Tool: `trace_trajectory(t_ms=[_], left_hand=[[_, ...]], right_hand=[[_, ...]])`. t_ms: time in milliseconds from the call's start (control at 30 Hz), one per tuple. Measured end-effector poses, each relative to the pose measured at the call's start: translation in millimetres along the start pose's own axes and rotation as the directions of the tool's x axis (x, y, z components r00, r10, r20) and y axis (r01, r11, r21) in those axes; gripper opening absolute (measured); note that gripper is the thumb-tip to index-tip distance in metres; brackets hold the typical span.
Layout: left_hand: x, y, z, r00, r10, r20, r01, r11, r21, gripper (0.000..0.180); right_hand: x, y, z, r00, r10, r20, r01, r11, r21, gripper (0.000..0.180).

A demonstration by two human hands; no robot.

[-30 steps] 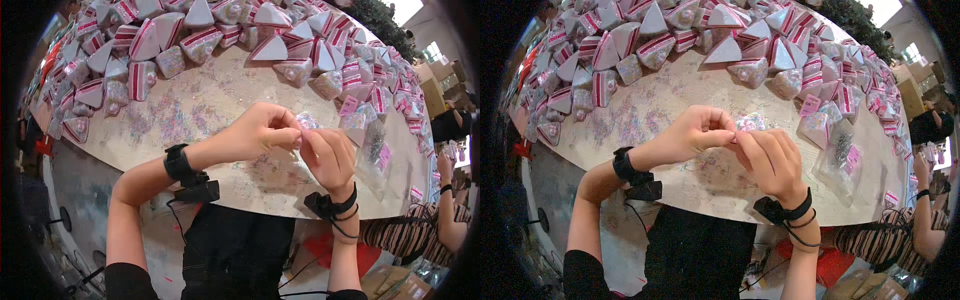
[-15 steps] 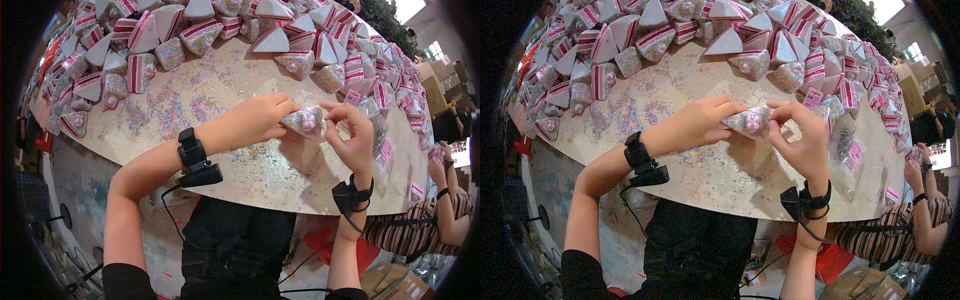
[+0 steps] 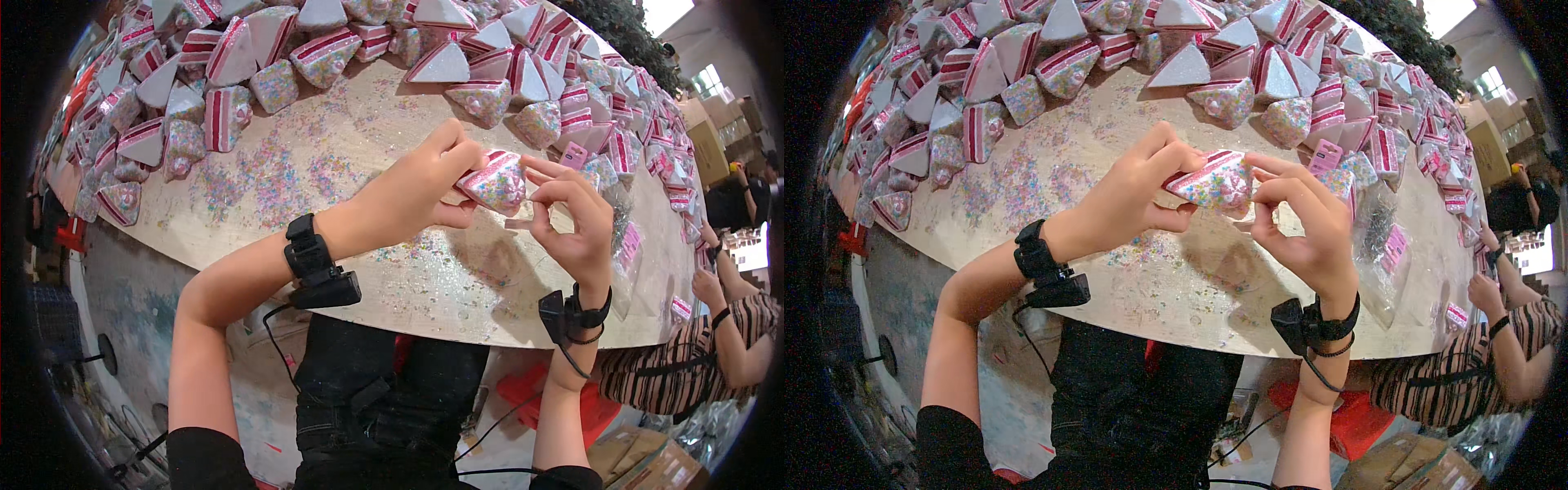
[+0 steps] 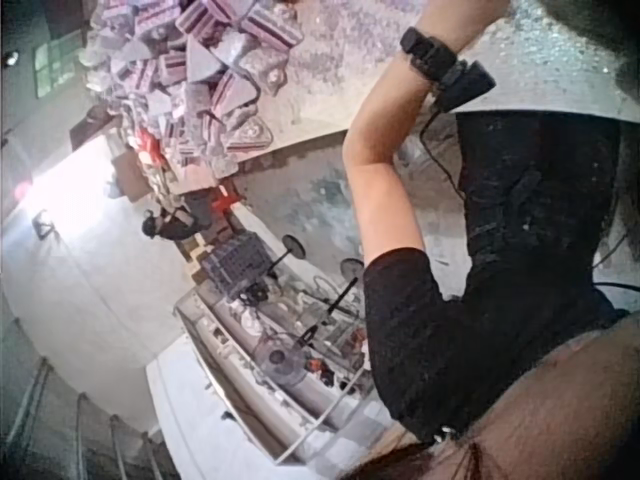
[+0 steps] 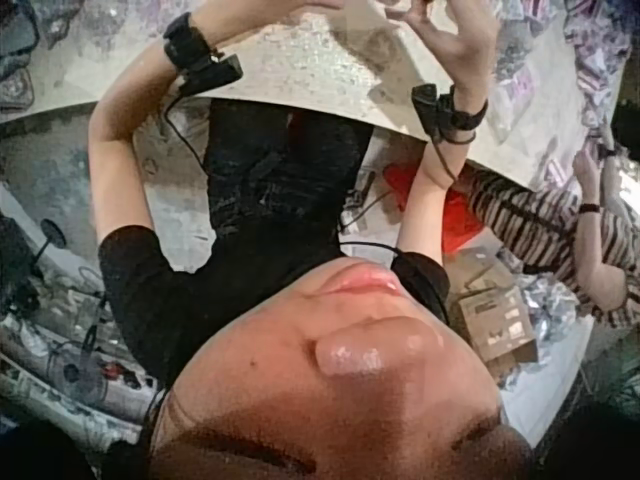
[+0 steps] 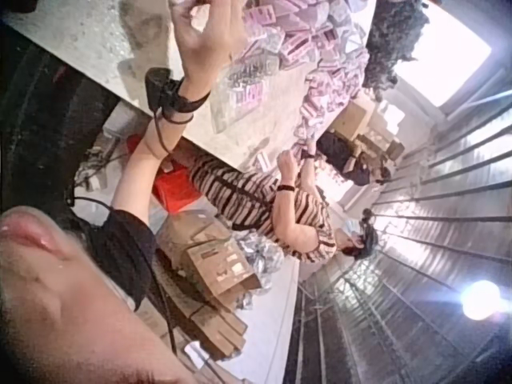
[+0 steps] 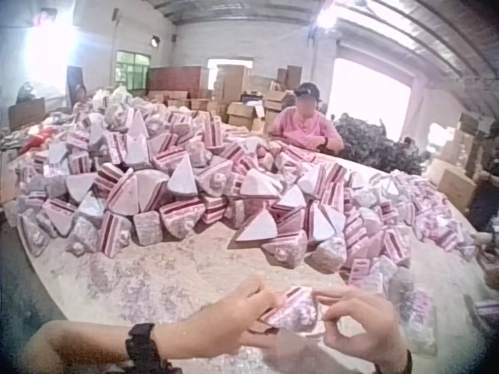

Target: Assembling and packaging triangular cake-slice-shaped boxes filled with colorful decorative foam beads.

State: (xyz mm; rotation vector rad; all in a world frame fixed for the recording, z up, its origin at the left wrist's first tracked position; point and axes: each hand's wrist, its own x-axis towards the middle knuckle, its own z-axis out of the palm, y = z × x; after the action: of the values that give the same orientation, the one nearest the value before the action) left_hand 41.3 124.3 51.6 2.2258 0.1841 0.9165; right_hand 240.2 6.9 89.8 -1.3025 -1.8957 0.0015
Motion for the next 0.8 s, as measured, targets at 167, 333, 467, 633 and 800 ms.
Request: trace_trajectory(t_ms=[167, 333, 467, 633, 800], left_hand=[[-1.2, 2.4, 0.1, 0.999, -0.030, 0.022, 0.029, 0.999, 0.036, 0.045], [0.9, 6.1, -2.8, 0.995, 0.095, -0.004, -0.092, 0.971, 0.220, 0.043], [2.1, 8.3, -7.1, 0.967, 0.253, -0.024, -0.222, 0.887, 0.405, 0.041], [-1.2, 7.6, -7.7, 0.930, 0.366, 0.046, -0.302, 0.683, 0.665, 0.039], [0.9, 13.0, -5.5, 0.954, 0.298, 0.022, -0.240, 0.721, 0.650, 0.042]], right_hand=[[-0.5, -1.9, -3.3, 0.997, 0.030, 0.072, -0.030, 1.000, -0.009, 0.020], [-2.0, -8.7, -2.8, 0.995, 0.045, 0.093, -0.030, 0.988, -0.151, 0.022], [-1.0, -9.8, 7.3, 0.996, 0.084, 0.013, -0.083, 0.994, -0.066, 0.022], [-3.4, -7.7, 13.5, 0.980, 0.195, 0.034, -0.195, 0.981, -0.012, 0.021], [-4.4, -13.5, 20.9, 0.997, 0.074, -0.027, -0.078, 0.976, -0.203, 0.023]])
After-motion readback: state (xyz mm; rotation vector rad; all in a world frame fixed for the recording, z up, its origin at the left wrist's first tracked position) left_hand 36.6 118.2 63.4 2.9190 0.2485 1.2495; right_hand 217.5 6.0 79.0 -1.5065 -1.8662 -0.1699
